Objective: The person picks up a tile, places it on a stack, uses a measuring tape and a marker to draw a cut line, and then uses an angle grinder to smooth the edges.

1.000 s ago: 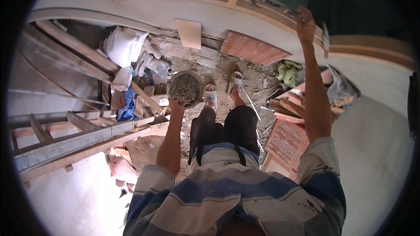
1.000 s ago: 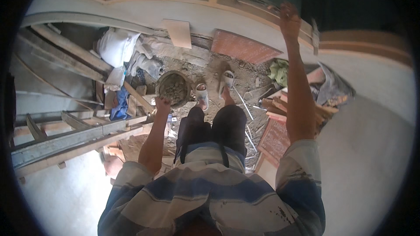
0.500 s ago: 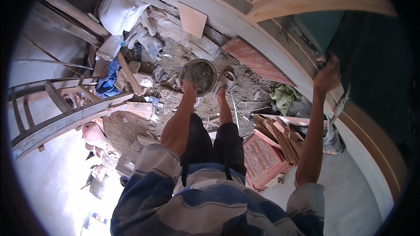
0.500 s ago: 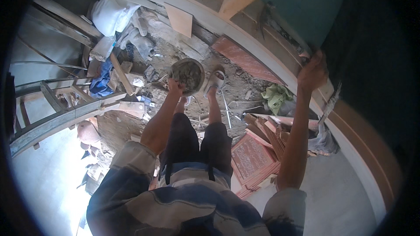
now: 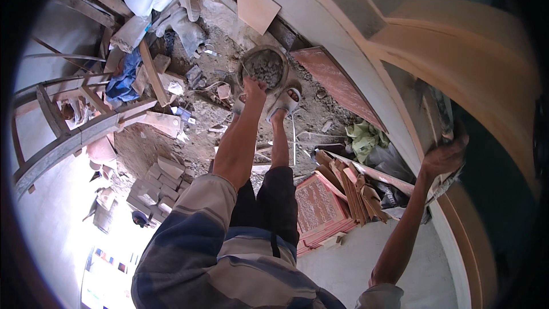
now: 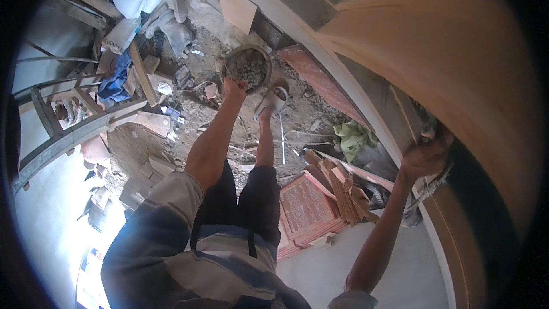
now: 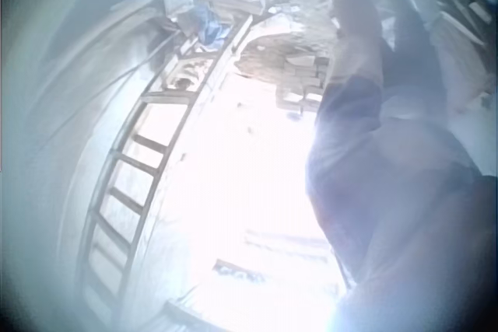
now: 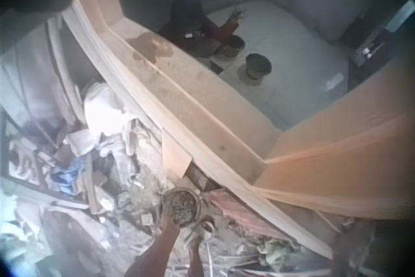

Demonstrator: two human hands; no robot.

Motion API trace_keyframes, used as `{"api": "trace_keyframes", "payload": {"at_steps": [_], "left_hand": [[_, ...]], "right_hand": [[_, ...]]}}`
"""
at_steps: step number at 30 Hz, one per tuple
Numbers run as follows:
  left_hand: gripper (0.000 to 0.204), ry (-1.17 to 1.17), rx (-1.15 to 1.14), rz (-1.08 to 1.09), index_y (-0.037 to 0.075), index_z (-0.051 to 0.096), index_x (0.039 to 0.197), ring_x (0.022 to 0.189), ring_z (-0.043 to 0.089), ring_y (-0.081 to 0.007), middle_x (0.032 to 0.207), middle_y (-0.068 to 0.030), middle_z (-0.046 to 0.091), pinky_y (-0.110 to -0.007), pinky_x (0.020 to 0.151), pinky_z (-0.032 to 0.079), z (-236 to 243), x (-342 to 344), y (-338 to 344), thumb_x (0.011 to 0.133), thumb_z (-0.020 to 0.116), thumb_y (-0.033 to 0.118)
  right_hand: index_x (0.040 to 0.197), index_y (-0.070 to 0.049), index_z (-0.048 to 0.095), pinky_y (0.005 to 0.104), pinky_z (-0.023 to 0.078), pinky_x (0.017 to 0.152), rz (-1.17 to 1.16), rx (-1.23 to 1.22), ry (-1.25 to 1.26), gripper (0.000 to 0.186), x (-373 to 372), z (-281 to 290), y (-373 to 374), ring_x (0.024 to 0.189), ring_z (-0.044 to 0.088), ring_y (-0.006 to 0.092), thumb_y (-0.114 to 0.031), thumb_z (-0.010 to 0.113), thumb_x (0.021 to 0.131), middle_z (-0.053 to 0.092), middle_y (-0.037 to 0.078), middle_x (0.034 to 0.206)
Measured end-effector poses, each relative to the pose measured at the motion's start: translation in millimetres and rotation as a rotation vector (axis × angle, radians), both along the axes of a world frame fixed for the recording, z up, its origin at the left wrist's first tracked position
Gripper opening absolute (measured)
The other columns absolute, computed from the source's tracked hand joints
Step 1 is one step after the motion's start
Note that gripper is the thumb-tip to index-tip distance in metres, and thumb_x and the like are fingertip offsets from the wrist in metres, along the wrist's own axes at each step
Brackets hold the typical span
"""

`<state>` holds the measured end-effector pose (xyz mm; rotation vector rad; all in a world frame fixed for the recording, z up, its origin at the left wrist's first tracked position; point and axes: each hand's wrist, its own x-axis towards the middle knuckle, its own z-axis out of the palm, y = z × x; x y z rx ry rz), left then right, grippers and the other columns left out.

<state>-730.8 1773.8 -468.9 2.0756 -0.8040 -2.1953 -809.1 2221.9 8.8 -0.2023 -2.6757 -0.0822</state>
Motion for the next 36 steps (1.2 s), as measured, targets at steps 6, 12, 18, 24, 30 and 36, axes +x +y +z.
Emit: {"api": "trace_keyframes", "payload": {"at_steps": [6, 12, 18, 24, 30, 36], "left_hand": [[0.02, -0.031, 0.051, 0.177, 0.007, 0.056, 0.093, 0.061, 0.054, -0.0302, 0.068, -0.0059, 0.05, -0.051, 0.07, 0.054, -29, -24, 16, 0.1, 0.053, 0.026], [0.022, 0.09, 0.096, 0.152, 0.006, 0.055, 0.097, 0.076, 0.058, -0.0315, 0.08, -0.009, 0.056, -0.056, 0.084, 0.053, -70, -18, 9, 0.105, 0.049, 0.026], [0.04, 0.12, 0.224, -0.13, 0.001, 0.06, 0.124, 0.126, 0.06, -0.0374, 0.124, -0.02, 0.068, -0.058, 0.12, 0.041, -51, -16, 13, 0.114, 0.045, 0.038], [0.064, 0.066, 0.241, -0.256, -0.001, 0.041, 0.158, 0.147, 0.048, -0.0401, 0.16, -0.0244, 0.049, -0.058, 0.125, 0.039, -35, -21, 14, 0.114, 0.053, 0.044], [0.055, 0.114, 0.105, -0.486, 0.002, 0.06, 0.142, 0.122, 0.065, -0.0297, 0.137, -0.018, 0.064, -0.05, 0.1, 0.058, -49, 21, -53, 0.103, 0.068, 0.04], [0.044, 0.195, -0.13, -0.519, 0.001, 0.065, 0.135, 0.083, 0.069, -0.0172, 0.106, -0.0089, 0.072, -0.033, 0.072, 0.06, 52, 42, -82, 0.095, 0.076, 0.016]], "right_hand": [[0.124, 0.003, 0.069, 0.0469, 0.061, 0.083, 0.048, 0.199, -0.08, 0.053, 17, 1, 29, 0.1, 0.076, 0.0395, -0.039, 0.038, 0.118, 0.076, 0.023, 0.119], [0.134, 0.006, 0.058, 0.057, 0.058, 0.087, -0.059, 0.023, -0.102, 0.044, 19, -9, 31, 0.107, 0.071, 0.0471, -0.031, 0.06, 0.111, 0.067, 0.028, 0.124], [0.133, 0.007, 0.062, 0.056, 0.055, 0.091, -0.115, -0.133, 0.012, 0.05, 24, -4, 13, 0.109, 0.07, 0.0472, -0.037, 0.052, 0.114, 0.069, 0.029, 0.124], [0.129, 0.008, 0.068, 0.0535, 0.053, 0.091, -0.113, -0.277, 0.129, 0.062, 17, 3, -5, 0.105, 0.071, 0.0479, -0.046, 0.04, 0.117, 0.074, 0.03, 0.12], [0.121, 0.006, 0.076, 0.0502, 0.054, 0.09, -0.245, -0.391, 0.106, 0.07, 9, 4, -19, 0.103, 0.073, 0.046, -0.049, 0.032, 0.119, 0.078, 0.029, 0.113], [0.112, -0.002, 0.077, 0.0534, 0.055, 0.082, -0.196, -0.287, 0.042, 0.064, 2, 19, -19, 0.096, 0.074, 0.0458, -0.045, 0.031, 0.119, 0.078, 0.022, 0.102]]}}
